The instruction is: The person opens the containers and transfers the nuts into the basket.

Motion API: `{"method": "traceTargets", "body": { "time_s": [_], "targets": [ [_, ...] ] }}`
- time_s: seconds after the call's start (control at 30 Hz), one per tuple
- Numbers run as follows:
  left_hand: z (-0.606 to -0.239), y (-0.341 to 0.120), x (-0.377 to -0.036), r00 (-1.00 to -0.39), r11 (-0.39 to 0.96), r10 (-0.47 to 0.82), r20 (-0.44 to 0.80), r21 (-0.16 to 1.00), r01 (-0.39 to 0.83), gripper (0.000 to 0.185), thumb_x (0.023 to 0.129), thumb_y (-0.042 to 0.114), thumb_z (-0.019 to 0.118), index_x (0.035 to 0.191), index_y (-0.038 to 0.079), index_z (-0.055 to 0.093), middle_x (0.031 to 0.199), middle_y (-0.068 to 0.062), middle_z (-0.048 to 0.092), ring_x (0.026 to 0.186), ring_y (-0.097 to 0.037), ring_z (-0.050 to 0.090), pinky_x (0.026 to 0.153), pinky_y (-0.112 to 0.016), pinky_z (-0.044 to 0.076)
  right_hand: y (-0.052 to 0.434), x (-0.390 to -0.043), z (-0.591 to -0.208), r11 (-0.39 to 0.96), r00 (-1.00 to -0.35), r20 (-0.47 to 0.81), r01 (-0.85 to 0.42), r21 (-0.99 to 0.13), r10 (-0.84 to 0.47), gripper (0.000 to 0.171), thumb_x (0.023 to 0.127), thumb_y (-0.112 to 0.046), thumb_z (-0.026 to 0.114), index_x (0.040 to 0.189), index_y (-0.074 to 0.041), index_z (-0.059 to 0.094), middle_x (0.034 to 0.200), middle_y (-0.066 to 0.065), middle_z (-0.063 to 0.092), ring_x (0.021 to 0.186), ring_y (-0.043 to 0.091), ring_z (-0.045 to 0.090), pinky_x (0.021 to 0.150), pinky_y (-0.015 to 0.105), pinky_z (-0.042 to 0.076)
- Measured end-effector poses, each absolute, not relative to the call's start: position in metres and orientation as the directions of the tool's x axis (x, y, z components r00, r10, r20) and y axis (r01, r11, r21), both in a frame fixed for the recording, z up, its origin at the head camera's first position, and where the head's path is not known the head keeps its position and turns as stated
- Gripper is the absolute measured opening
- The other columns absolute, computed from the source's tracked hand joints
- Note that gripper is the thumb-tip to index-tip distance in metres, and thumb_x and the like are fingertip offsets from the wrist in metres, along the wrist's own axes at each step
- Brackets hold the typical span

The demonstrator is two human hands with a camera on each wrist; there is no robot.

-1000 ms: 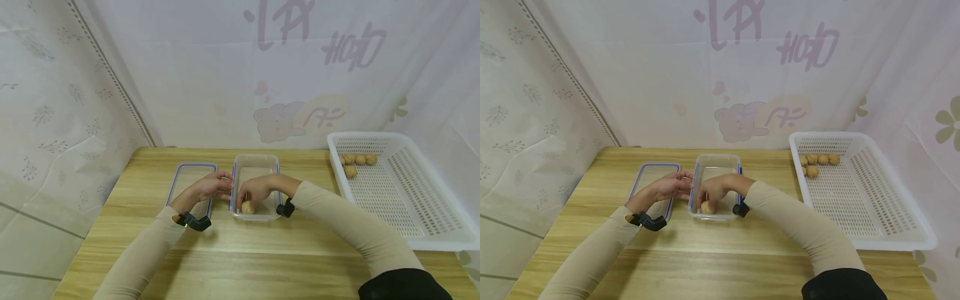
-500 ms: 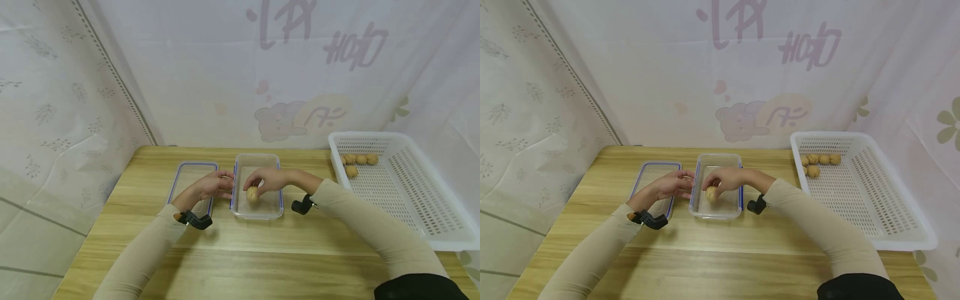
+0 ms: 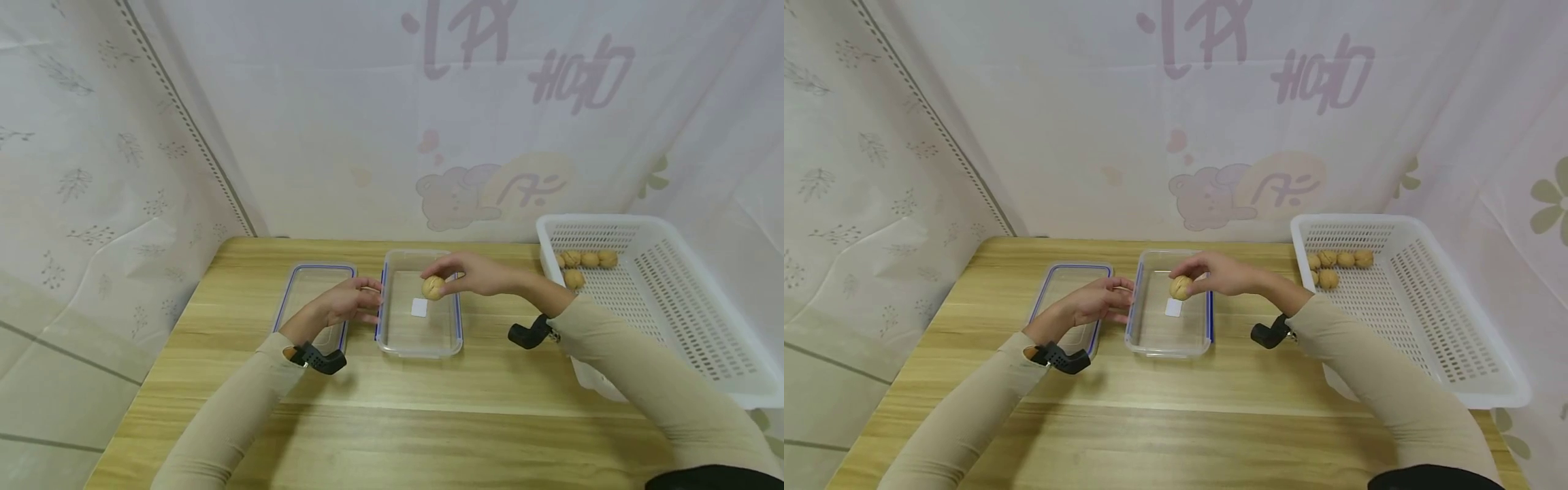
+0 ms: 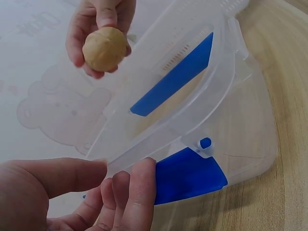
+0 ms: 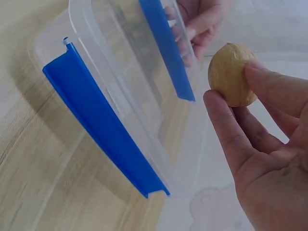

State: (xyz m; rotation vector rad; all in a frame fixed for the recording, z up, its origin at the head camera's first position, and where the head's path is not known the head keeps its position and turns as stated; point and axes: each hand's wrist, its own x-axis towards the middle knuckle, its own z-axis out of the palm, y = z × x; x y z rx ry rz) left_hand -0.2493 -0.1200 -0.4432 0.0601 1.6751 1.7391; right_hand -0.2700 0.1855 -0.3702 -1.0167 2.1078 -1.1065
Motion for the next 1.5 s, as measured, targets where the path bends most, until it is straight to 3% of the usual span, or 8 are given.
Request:
{"method": "traceTargets", "body": {
  "time_s": [0.3,0.53,0.83,1.17,1.5],
  "targets": [
    [-0.444,-0.121,-0.248,-0.752,0.097,0.500,-0.430,0.890,-0.445,0.034,0.101,-0.006,0.052,0.133,-0.008,0.041,0.095,-0.005,0.056,0.088,-0.017,0.060,0.086,-0.040,0.064,0.216,-0.269,-0.357,0.398,-0.674,-0.114,-0.284,-0.872,-0.730,0.043,0.099,-0.010,0.067,0.139,0.001,0.057,0.134,0.016,0.062,0.123,0.031,0.058,0.098,0.034,0.056],
    [-0.446,-0.122,-0.248,-0.751,0.098,0.489,-0.444,0.883,-0.459,0.032,0.101,-0.007,0.052,0.131,-0.006,0.042,0.097,-0.006,0.056,0.087,-0.017,0.061,0.085,-0.038,0.064,0.249,-0.268,-0.349,0.463,-0.762,-0.110,-0.267,-0.845,-0.639,0.044,0.100,-0.019,0.067,0.141,-0.005,0.057,0.137,0.012,0.062,0.130,0.029,0.054,0.107,0.045,0.050],
    [-0.445,-0.121,-0.248,-0.749,0.088,0.492,-0.443,0.881,-0.464,0.032,0.101,-0.007,0.052,0.131,-0.007,0.042,0.095,-0.005,0.056,0.086,-0.017,0.062,0.082,-0.036,0.064,0.296,-0.267,-0.342,0.445,-0.835,-0.075,-0.212,-0.870,-0.546,0.045,0.102,-0.015,0.063,0.143,0.001,0.052,0.122,0.008,0.066,0.109,0.015,0.063,0.092,0.023,0.056],
    [-0.444,-0.121,-0.248,-0.746,0.085,0.500,-0.439,0.882,-0.463,0.033,0.101,-0.007,0.051,0.132,-0.008,0.041,0.094,-0.005,0.057,0.085,-0.017,0.062,0.082,-0.035,0.064,0.338,-0.263,-0.341,0.468,-0.914,-0.092,-0.114,-0.876,-0.395,0.046,0.101,-0.014,0.065,0.144,-0.001,0.052,0.123,-0.004,0.067,0.110,0.008,0.063,0.090,0.026,0.059],
    [-0.444,-0.120,-0.250,-0.748,0.077,0.500,-0.436,0.883,-0.463,0.031,0.102,-0.008,0.050,0.131,-0.007,0.042,0.096,-0.005,0.056,0.085,-0.016,0.062,0.082,-0.034,0.064,0.381,-0.263,-0.345,0.604,-0.957,-0.119,-0.068,-0.794,-0.264,0.052,0.102,-0.025,0.065,0.148,-0.005,0.049,0.121,-0.012,0.064,0.106,0.000,0.060,0.083,0.015,0.054]
  ]
}}
